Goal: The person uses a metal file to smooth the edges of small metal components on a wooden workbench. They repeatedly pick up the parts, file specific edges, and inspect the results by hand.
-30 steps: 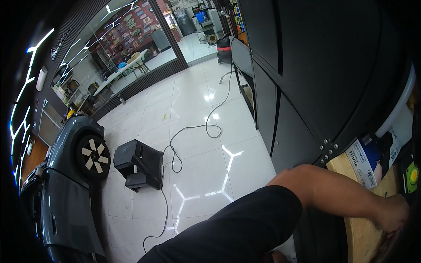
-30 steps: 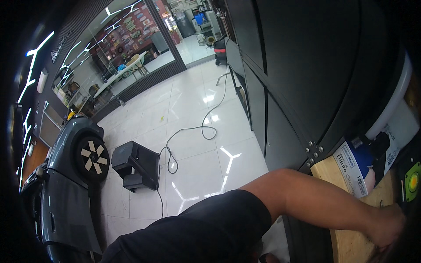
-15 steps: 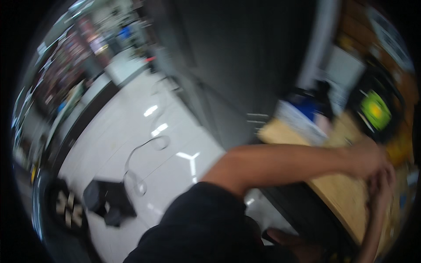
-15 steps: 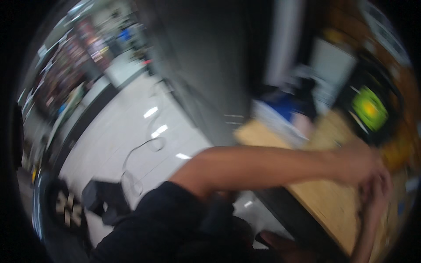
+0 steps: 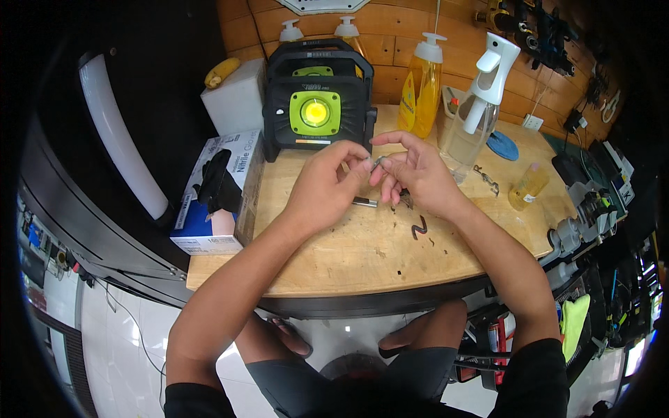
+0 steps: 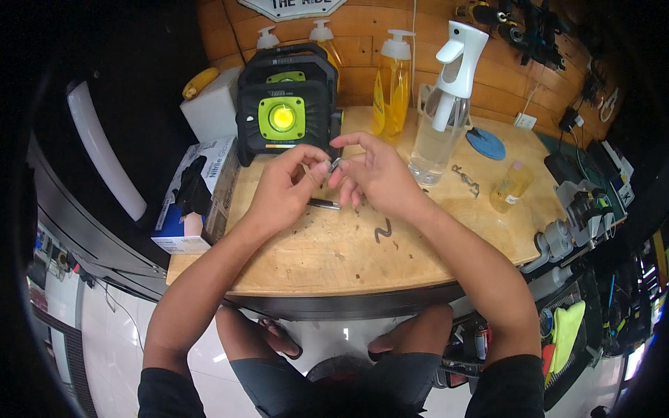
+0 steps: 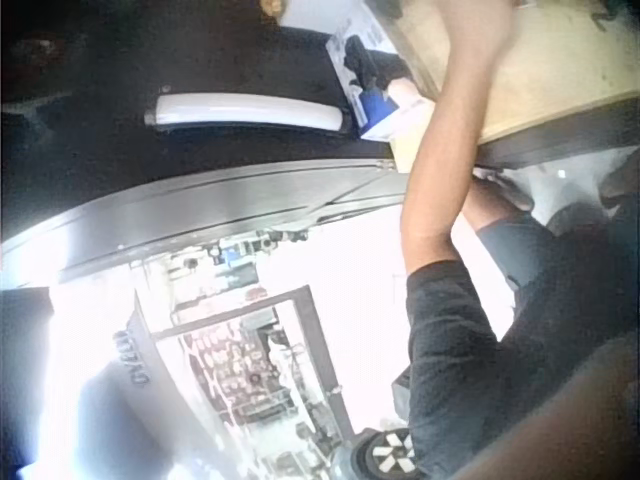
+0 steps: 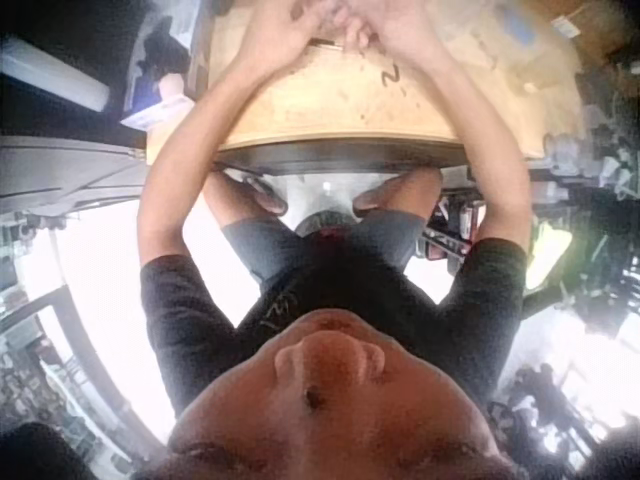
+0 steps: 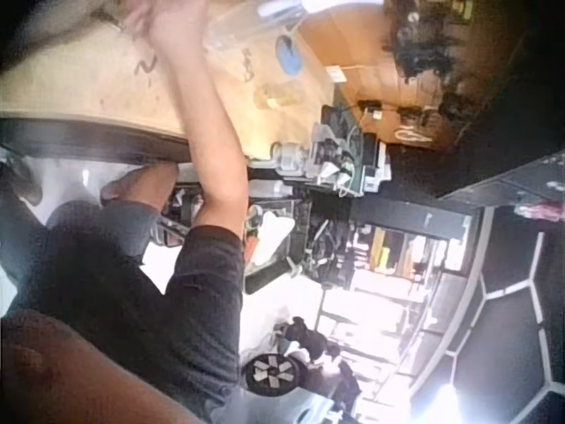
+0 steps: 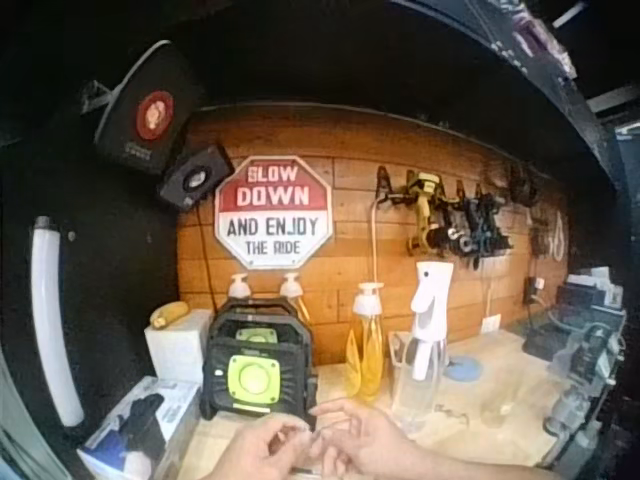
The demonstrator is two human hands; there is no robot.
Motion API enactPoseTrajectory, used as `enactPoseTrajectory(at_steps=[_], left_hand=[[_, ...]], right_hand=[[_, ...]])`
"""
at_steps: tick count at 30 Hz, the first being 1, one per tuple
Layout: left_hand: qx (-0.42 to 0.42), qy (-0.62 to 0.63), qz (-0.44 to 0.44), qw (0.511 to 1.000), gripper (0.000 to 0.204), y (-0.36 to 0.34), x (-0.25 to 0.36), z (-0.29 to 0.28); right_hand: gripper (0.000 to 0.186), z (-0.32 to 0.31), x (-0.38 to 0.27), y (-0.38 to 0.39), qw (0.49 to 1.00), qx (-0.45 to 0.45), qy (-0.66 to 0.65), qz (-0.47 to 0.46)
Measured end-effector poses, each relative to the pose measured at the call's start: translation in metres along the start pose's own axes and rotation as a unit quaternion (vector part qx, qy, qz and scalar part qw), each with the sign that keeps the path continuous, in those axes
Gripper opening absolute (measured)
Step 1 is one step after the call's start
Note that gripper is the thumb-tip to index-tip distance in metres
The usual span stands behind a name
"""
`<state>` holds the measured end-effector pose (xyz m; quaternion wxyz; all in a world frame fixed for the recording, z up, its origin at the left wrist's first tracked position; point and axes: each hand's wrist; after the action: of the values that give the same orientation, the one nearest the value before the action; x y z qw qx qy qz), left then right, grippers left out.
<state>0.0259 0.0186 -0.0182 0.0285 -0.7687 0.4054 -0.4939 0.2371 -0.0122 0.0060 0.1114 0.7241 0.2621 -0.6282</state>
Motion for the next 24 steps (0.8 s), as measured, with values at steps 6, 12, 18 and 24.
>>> enactPoseTrajectory(at_steps=[6, 12, 18, 24], left_hand=[[-0.013, 0.062, -0.019, 0.998, 0.010, 0.009, 0.002, -0.003], [-0.018, 0.095, -0.070, 0.993, 0.014, 0.008, 0.003, -0.011], [-0.029, 0.068, -0.058, 0.996, 0.016, 0.009, 0.006, -0.008], [-0.032, 0.139, -0.074, 0.987, 0.016, 0.009, 0.001, -0.011]], right_hand=[[0.033, 0.012, -0.003, 0.006, 0.999, -0.023, 0.022, 0.007], [0.031, 0.016, -0.005, 0.006, 0.999, -0.026, 0.023, 0.015], [0.031, 0.015, -0.004, 0.007, 0.999, -0.019, 0.023, 0.013], [0.033, 0.017, -0.004, 0.006, 0.999, -0.024, 0.024, 0.000]])
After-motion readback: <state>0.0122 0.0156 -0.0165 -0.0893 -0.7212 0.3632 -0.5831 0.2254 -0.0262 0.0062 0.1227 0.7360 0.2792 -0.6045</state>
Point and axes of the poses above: each hand's wrist, its own y-axis away from the middle knuckle, its own z-axis out of the palm, x = y × z, and after that the axes turned 14 degrees about -x, right-handed
